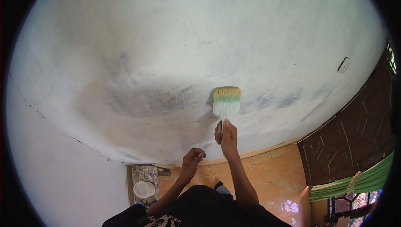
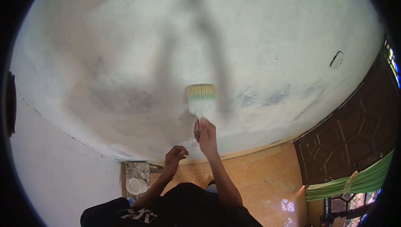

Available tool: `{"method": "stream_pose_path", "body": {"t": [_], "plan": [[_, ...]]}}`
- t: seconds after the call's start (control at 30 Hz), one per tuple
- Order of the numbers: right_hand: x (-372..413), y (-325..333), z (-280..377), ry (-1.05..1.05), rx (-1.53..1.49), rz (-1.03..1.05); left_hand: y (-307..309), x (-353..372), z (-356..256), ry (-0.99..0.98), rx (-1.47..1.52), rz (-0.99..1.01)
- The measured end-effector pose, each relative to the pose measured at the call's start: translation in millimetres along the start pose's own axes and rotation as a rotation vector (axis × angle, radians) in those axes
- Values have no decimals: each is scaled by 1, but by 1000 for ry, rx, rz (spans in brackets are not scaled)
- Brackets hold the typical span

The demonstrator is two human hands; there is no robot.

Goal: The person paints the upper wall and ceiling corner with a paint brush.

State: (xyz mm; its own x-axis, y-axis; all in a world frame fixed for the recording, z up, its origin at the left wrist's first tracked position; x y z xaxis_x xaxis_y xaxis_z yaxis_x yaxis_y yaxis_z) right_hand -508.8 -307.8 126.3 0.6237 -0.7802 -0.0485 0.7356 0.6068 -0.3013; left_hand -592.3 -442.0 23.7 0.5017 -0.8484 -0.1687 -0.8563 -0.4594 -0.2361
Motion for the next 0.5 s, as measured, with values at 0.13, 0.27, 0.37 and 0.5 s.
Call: {"method": "stream_pose_path", "body": {"t": [0.13,0.27,0.37,0.5], "plan": [[-8,21,-53,42,138,-3,3,-9,-12,-48,23,9],[40,40,-126,-250,181,-93,14,-15,-3,-15,-5,-47],[44,44,-67,-174,-38,-113,8,-8,3,26,-37,-13],[9,54,-1,-54,-33,-123,-6,-1,4,38,-38,16]]}}
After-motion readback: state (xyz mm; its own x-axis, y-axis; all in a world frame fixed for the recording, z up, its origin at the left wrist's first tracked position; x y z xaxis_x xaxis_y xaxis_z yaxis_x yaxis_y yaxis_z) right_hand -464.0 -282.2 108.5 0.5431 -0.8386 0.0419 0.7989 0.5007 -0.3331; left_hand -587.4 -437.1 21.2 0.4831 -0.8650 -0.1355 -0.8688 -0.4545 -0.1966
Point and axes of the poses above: each hand's wrist, its own x-axis away from the middle knuckle, its own y-axis out of the back of the hand, z = x × y, the point moved 5 cm from there along -x, towards the middle knuckle, and after that the axes turned 10 degrees about -y, right-handed, at the moved point
